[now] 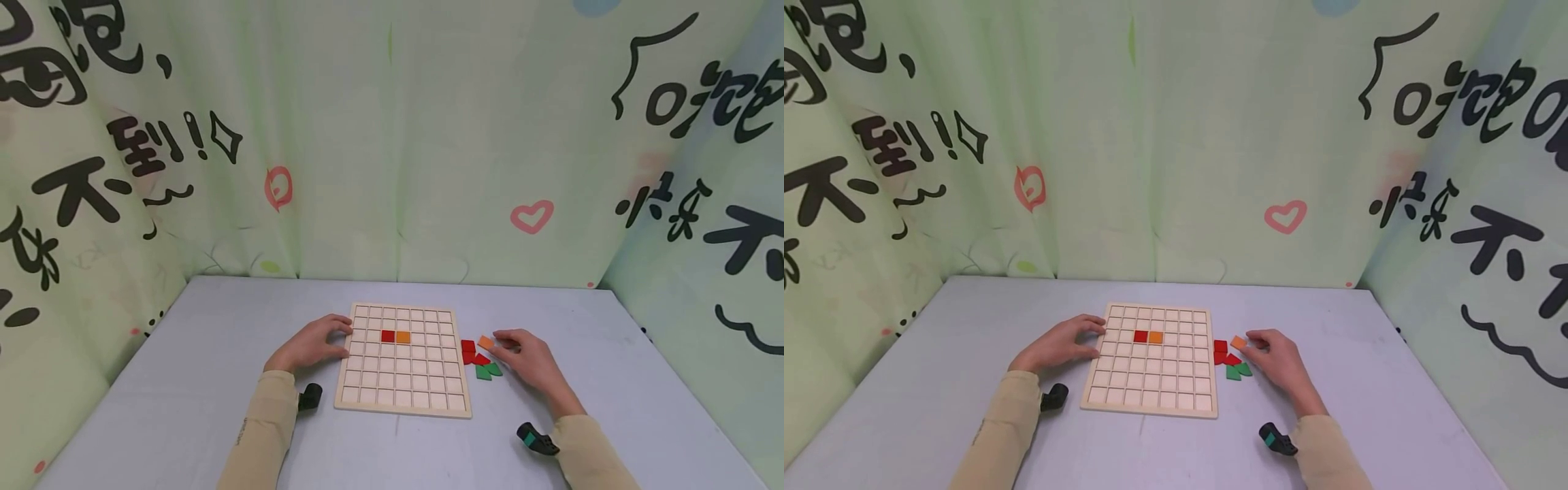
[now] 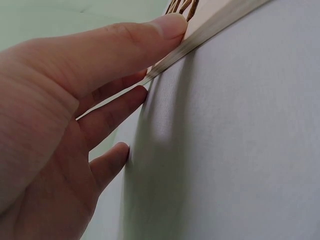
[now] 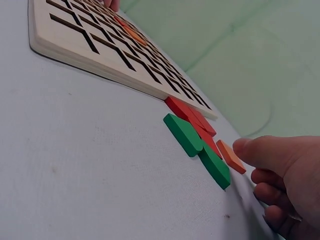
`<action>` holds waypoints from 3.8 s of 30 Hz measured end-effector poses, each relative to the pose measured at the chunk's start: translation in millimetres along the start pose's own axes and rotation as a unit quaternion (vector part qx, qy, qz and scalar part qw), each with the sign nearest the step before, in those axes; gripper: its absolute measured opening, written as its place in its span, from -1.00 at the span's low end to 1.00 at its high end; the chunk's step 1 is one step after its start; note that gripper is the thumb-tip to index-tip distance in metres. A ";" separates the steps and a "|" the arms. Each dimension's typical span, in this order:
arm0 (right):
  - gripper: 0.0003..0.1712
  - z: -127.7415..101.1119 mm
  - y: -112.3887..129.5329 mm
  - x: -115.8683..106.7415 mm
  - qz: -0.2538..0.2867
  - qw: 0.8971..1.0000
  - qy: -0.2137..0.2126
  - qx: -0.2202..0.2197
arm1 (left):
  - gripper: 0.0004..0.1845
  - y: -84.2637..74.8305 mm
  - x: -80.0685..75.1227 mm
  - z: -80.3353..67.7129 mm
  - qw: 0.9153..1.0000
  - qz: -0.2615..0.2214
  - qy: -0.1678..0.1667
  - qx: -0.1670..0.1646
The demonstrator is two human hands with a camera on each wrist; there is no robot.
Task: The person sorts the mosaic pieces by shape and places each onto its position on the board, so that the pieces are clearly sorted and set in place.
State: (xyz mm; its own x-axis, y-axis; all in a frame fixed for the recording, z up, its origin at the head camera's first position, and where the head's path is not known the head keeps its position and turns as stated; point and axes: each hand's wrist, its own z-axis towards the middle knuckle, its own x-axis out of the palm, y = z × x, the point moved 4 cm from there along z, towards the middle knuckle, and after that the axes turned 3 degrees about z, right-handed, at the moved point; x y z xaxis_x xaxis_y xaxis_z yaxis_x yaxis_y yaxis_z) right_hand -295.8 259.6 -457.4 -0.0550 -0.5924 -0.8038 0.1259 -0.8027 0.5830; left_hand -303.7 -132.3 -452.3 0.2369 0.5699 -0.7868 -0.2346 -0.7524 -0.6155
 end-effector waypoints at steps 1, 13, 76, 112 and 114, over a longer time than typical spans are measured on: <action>-0.50 0.6 0.6 1.0 0.002 1.000 0.002 0.001 | -0.55 0.0 -0.1 0.0 1.000 0.001 0.000 0.000; -0.56 4.5 5.8 7.2 -0.001 1.000 0.014 -0.005 | -0.56 -0.4 -0.3 -0.9 1.000 0.000 -0.001 0.006; -0.55 0.3 8.4 5.1 0.012 0.999 -0.030 0.011 | -0.57 1.4 0.5 -0.3 1.000 -0.001 -0.002 0.007; -0.59 23.8 72.8 28.2 0.138 0.990 0.011 0.018 | -0.58 3.0 0.9 0.6 1.000 -0.004 -0.007 0.017; -0.59 24.4 75.3 29.9 0.140 0.990 0.013 0.016 | -0.57 3.9 1.6 1.3 1.000 -0.004 -0.006 0.017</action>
State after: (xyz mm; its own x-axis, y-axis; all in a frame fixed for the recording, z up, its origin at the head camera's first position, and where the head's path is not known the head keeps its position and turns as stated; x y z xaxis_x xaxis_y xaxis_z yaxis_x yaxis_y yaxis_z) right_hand -312.1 179.8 -434.7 0.0040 -0.7906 -0.6123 0.1003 -0.6089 0.7869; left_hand -305.5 -133.9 -455.9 0.2282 0.5802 -0.7819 -0.2644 -0.7359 -0.6233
